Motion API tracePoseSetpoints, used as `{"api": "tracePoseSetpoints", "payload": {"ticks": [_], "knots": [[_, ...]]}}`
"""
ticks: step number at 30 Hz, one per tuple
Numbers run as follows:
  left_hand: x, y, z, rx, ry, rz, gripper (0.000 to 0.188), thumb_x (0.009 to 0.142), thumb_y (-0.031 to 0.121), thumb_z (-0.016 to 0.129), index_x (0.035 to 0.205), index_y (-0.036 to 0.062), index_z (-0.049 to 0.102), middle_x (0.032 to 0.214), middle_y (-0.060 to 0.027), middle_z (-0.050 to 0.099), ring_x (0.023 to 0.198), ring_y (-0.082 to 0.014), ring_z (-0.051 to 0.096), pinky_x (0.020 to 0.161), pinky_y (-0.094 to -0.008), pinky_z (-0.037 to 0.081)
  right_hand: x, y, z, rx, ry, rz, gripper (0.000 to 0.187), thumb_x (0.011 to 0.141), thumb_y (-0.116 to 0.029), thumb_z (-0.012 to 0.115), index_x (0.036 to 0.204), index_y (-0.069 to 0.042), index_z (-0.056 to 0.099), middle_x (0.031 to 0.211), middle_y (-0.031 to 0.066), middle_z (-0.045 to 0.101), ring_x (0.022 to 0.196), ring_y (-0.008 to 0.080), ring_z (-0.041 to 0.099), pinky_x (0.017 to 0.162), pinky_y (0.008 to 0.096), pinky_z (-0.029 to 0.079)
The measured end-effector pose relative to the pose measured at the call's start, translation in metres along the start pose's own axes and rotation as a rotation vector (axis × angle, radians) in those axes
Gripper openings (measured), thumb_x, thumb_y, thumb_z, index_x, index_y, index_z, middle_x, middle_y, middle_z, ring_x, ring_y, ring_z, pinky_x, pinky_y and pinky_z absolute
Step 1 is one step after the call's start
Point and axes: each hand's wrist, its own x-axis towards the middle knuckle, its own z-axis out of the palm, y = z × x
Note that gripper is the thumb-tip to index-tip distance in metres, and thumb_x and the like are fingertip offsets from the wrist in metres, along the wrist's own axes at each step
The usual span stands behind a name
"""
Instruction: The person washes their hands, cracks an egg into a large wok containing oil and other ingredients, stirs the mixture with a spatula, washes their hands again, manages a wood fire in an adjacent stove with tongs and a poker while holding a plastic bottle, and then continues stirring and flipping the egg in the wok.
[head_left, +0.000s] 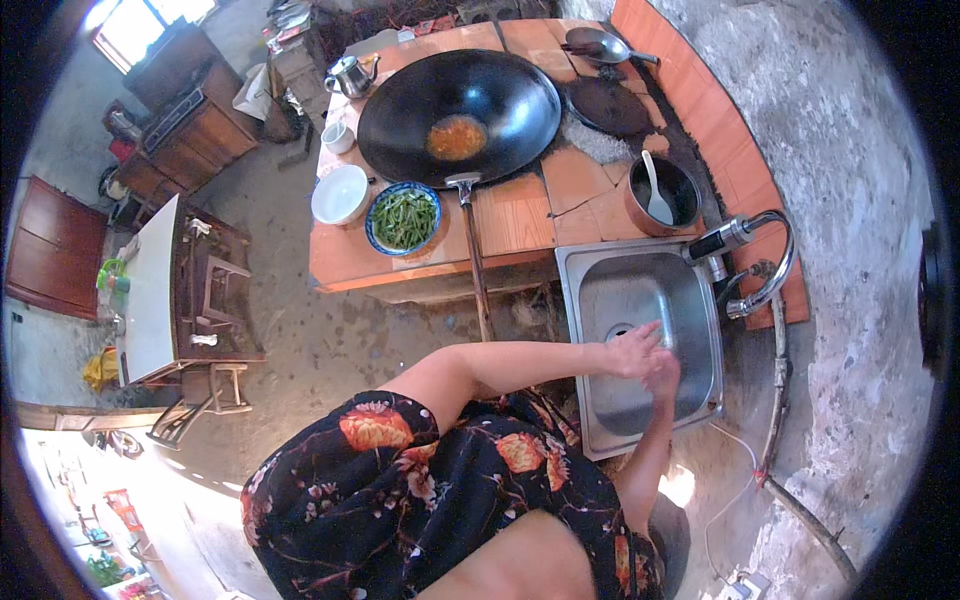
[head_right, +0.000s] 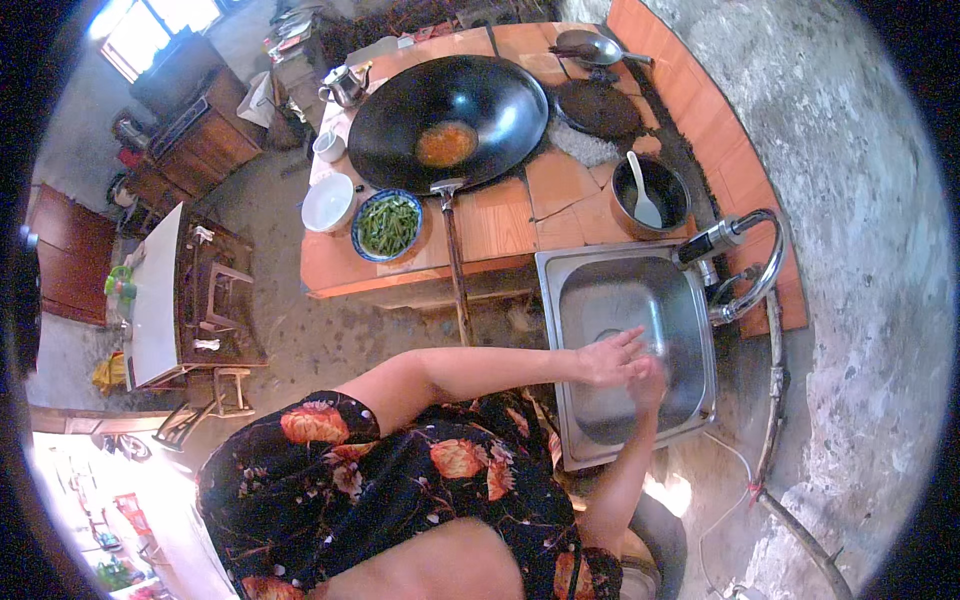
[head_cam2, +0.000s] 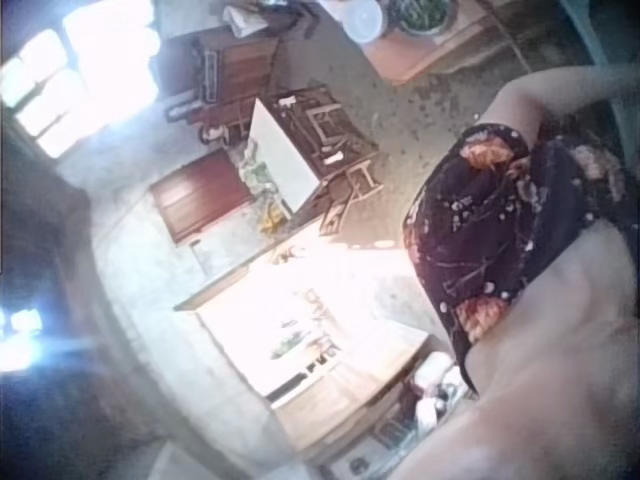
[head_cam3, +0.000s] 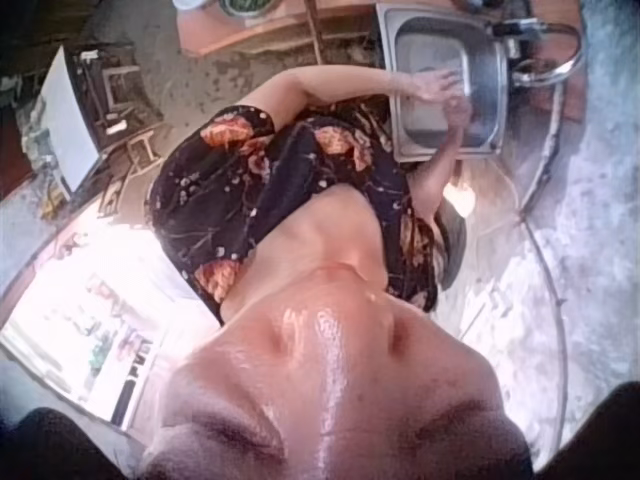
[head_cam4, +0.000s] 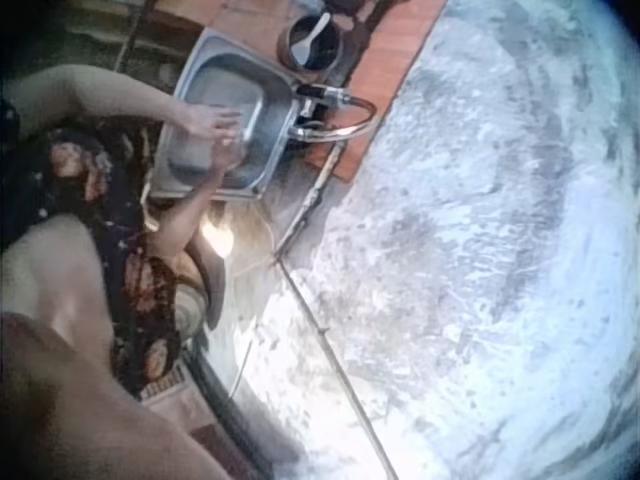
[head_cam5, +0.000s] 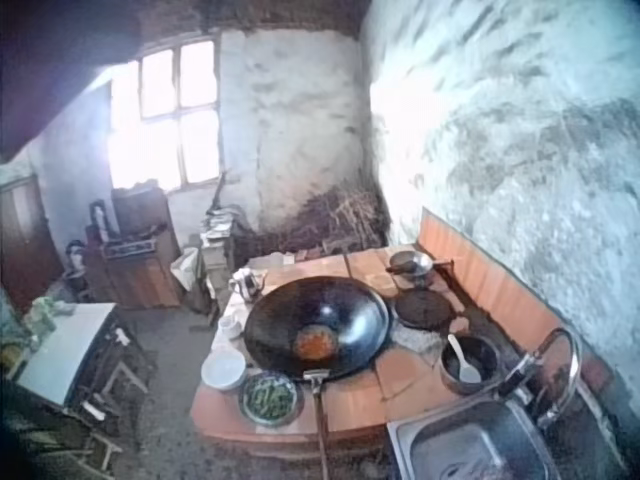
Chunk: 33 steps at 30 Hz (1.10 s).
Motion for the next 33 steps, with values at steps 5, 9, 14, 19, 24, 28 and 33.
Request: {"api": "tracePoseSetpoints", "payload": {"ticks": [5,9,14,19,24,28,33], "knots": [[-0.013,0.021,-0.018,0.215,-0.008,0.016,0.064,0.088,0.04,0.051,0.133,-0.004,0.037,0.149,-0.022,0.018,0.129,-0.0385,0.036,0.107,-0.0399,0.033,-0.009,-0.014,0.009,-0.242,0.239,0.008,0.032,0.081,-0.024,0.065,0.108,-0.009,0.057,0.077,-0.001,0.056,0.063,0.0079,0.051,0.051,0.0202,0.04],[-0.033,0.022,-0.028,0.126,0.104,0.075,0.061,0.083,0.026,0.059,0.133,-0.0023,0.036,0.147,-0.0217,0.021,0.126,-0.0392,0.039,0.104,-0.0404,0.036,-0.021,-0.05,0.038,0.388,0.023,-0.274,0.034,0.086,-0.026,0.063,0.114,-0.01,0.053,0.084,0.0017,0.058,0.065,0.0092,0.052,0.048,0.0206,0.042],[-0.035,0.029,-0.029,0.202,0.047,0.151,0.06,0.081,0.021,0.061,0.132,-0.0008,0.037,0.145,-0.022,0.025,0.124,-0.0393,0.041,0.102,-0.0414,0.038,-0.004,-0.01,-0.019,-0.295,0.167,0.074,0.037,0.079,-0.024,0.068,0.109,-0.007,0.054,0.081,0.0027,0.056,0.063,0.0096,0.053,0.044,0.0217,0.041],[-0.047,-0.003,-0.029,0.214,0.134,0.177,0.05,0.079,0.02,0.064,0.121,0.0003,0.046,0.124,-0.0205,0.048,0.105,-0.035,0.057,0.088,-0.0407,0.048,-0.018,-0.015,0.034,-0.183,0.184,0.049,0.031,0.082,-0.013,0.061,0.11,-0.007,0.052,0.082,0.0032,0.057,0.059,0.0099,0.054,0.043,0.0218,0.038],[-0.068,-0.001,-0.048,-0.046,-0.087,0.087,0.035,0.083,0.022,0.066,0.11,0.0014,0.056,0.083,-0.0098,0.068,0.074,-0.0197,0.065,0.069,-0.0314,0.052,-0.03,-0.034,0.039,0.481,-0.125,-0.117,0.038,0.081,-0.016,0.062,0.116,-0.006,0.05,0.088,0.0041,0.057,0.06,0.0088,0.05,0.046,0.0187,0.039],[-0.105,0.015,-0.068,-0.174,-0.165,0.048,0.027,0.087,0.019,0.062,0.107,0.0006,0.059,0.083,-0.0077,0.069,0.075,-0.0128,0.063,0.07,-0.0282,0.05,-0.018,-0.001,0.008,-0.254,0.131,0.007,0.035,0.08,-0.013,0.063,0.113,-0.006,0.053,0.085,0.0051,0.059,0.055,0.0099,0.052,0.04,0.0196,0.037],[-0.187,0.002,-0.093,-0.583,-0.011,-0.21,0.029,0.091,0.019,0.061,0.113,0.0007,0.059,0.086,-0.0033,0.067,0.077,-0.0077,0.06,0.069,-0.0213,0.049,-0.022,-0.018,0.033,-0.07,0.201,0.104,0.028,0.081,-0.013,0.062,0.107,-0.005,0.054,0.082,0.0054,0.06,0.049,0.0106,0.052,0.037,0.0207,0.034]]}}
